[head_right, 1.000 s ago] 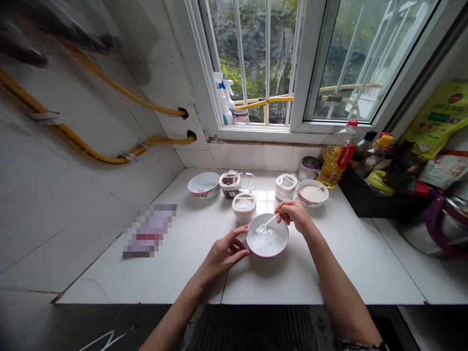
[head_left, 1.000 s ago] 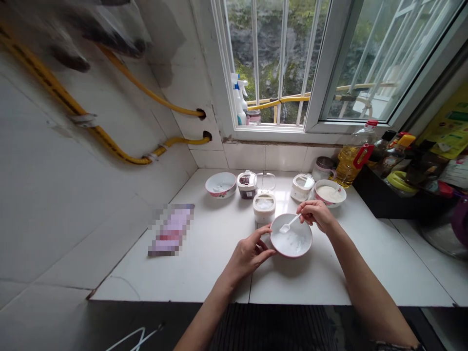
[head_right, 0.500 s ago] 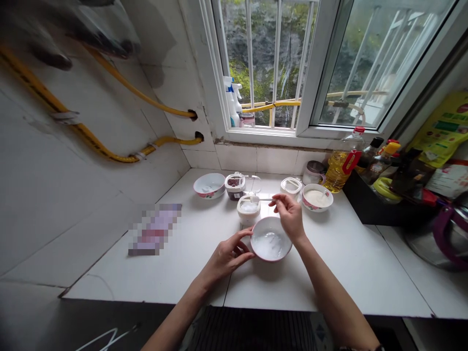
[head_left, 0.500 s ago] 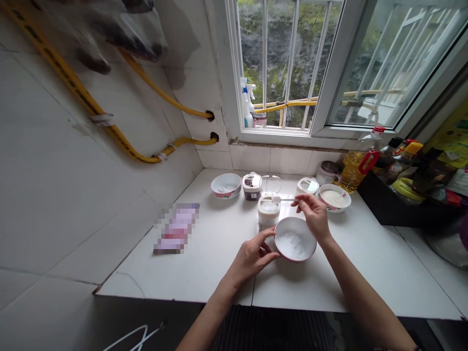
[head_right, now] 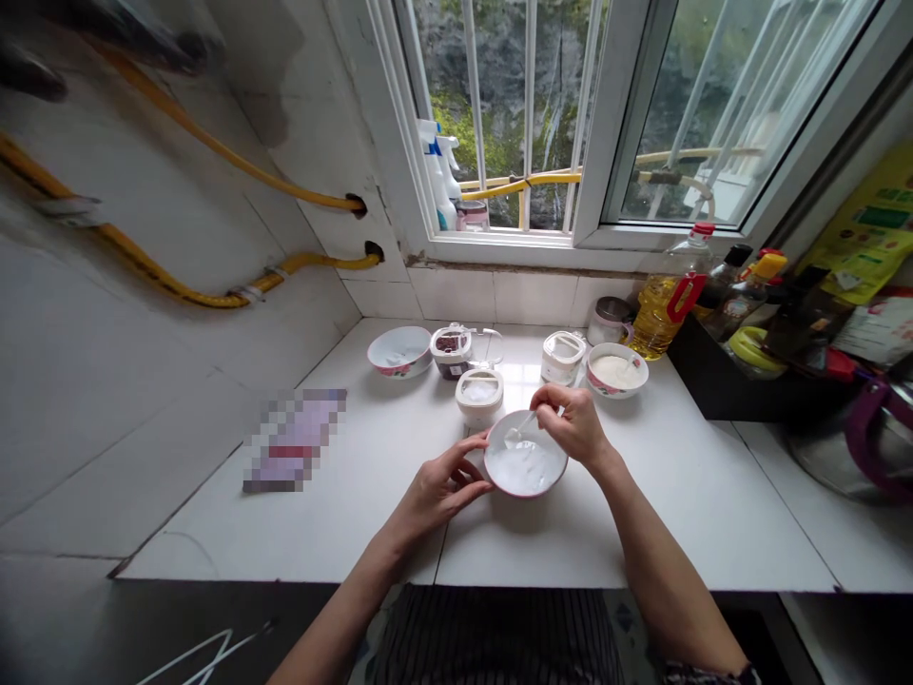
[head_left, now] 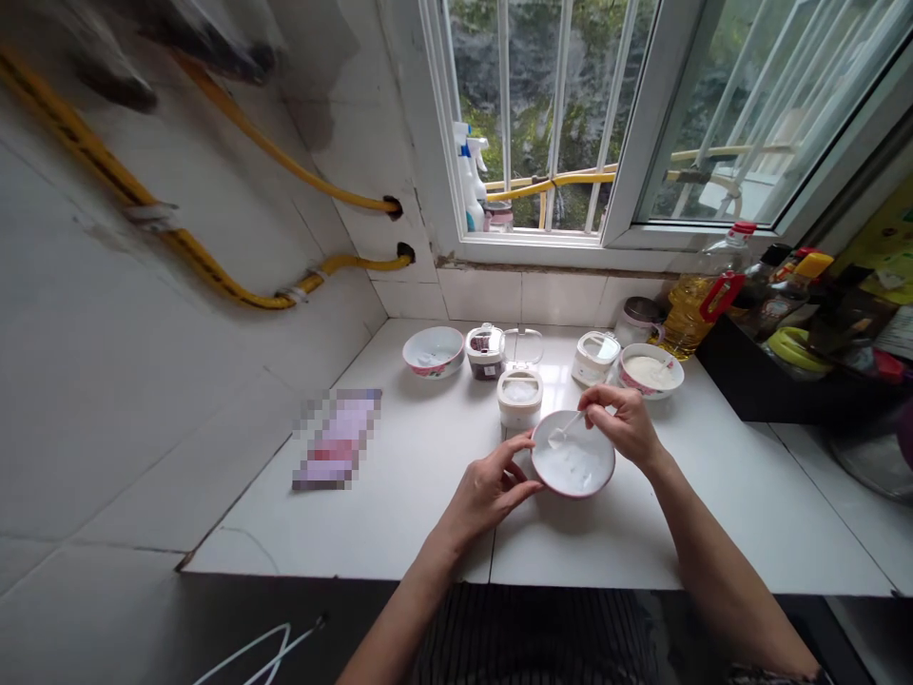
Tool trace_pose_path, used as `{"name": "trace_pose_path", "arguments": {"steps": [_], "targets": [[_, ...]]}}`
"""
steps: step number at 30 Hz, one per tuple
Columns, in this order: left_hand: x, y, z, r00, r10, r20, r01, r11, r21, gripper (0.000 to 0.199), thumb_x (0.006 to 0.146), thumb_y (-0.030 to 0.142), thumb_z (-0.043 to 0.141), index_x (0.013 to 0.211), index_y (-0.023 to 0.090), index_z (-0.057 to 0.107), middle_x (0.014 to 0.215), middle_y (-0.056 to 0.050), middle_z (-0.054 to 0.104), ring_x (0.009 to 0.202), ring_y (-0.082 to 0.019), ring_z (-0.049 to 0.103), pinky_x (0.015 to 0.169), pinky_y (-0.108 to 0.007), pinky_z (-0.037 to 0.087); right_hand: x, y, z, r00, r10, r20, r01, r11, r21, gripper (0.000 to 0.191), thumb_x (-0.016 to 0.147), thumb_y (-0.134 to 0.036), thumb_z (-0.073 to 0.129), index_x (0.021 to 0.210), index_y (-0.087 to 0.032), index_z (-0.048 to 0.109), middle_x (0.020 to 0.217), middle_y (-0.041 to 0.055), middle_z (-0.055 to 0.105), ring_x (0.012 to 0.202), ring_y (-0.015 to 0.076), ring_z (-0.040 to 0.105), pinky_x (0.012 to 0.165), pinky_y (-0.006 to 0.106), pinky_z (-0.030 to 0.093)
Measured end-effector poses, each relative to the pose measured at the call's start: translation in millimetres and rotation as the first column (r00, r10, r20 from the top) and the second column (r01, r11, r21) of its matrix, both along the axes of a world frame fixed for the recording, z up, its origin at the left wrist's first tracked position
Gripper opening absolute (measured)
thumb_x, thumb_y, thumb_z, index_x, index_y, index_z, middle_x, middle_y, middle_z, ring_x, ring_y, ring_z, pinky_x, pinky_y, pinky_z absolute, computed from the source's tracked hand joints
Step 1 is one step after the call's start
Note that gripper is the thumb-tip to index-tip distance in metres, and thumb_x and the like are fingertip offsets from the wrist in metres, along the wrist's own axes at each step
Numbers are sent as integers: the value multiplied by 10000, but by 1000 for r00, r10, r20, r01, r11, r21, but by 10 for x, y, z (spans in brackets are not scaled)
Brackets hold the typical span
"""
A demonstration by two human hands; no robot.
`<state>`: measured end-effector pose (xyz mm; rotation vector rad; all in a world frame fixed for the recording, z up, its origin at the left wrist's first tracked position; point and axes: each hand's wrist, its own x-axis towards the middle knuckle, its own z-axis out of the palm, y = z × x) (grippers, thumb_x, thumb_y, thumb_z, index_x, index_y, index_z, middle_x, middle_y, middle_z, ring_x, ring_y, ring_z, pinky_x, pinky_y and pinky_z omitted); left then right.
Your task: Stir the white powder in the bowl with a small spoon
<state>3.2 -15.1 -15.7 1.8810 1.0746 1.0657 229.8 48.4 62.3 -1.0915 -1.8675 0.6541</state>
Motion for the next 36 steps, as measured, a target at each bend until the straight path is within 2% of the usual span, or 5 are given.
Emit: {"name": "trace_pose_path", "arguments": {"steps": [5, 13, 20, 27, 36], "targets": [[-8, -11, 5, 1000, 0, -8, -1, 1000, -30, 368, 865, 265, 682, 1214, 243, 566, 1392, -110, 616, 675, -123, 711, 587, -258, 634, 15, 19, -58, 988, 78, 135, -77, 997, -13, 181, 694, -129, 484, 631, -187, 643, 498, -19, 578, 481, 111, 486, 515, 232, 356], [-24, 4, -48, 1000, -3, -7, 3, 1000, -12, 364, 874, 285, 679, 1214, 245, 556, 1254, -97, 692, 690, -137, 724, 594, -252, 628, -116, -35, -130, 974, 167, 151, -152, 982, -111, 201, 698, -116, 480, 650, -184, 663, 503, -20, 584, 494, 108, 490, 530, 223, 360], [-16, -5, -22, 1000, -11, 3, 11, 1000, -20, 347, 880, 296, 670, 1203, 242, 553, 1394, -116, 610, 686, -131, 721, 589, -259, 629, -42, 5, -69, 999, 50, 2, -48, 974, -220, 185, 686, -177, 485, 636, -180, 663, 504, -10, 617, 472, 114, 487, 496, 225, 354], [-5, -9, -18, 1000, 0, 1, 0, 1000, 11, 336, 887, 304, 672, 1196, 243, 557, 1295, -86, 675, 660, -118, 713, 594, -237, 624, -47, 22, -73, 997, 30, -76, -49, 962, -268, 177, 666, -208, 492, 612, -176, 657, 466, -17, 585, 442, 104, 443, 472, 222, 337], [-8, -2, -22, 1000, -6, 7, 6, 1000, 11, 352, 878, 272, 680, 1207, 249, 556, 1371, -95, 634, 655, -111, 713, 600, -241, 629, -65, 13, -87, 998, 10, -55, -23, 970, -244, 183, 656, -209, 498, 586, -178, 664, 462, -12, 600, 457, 109, 479, 496, 225, 355]]}}
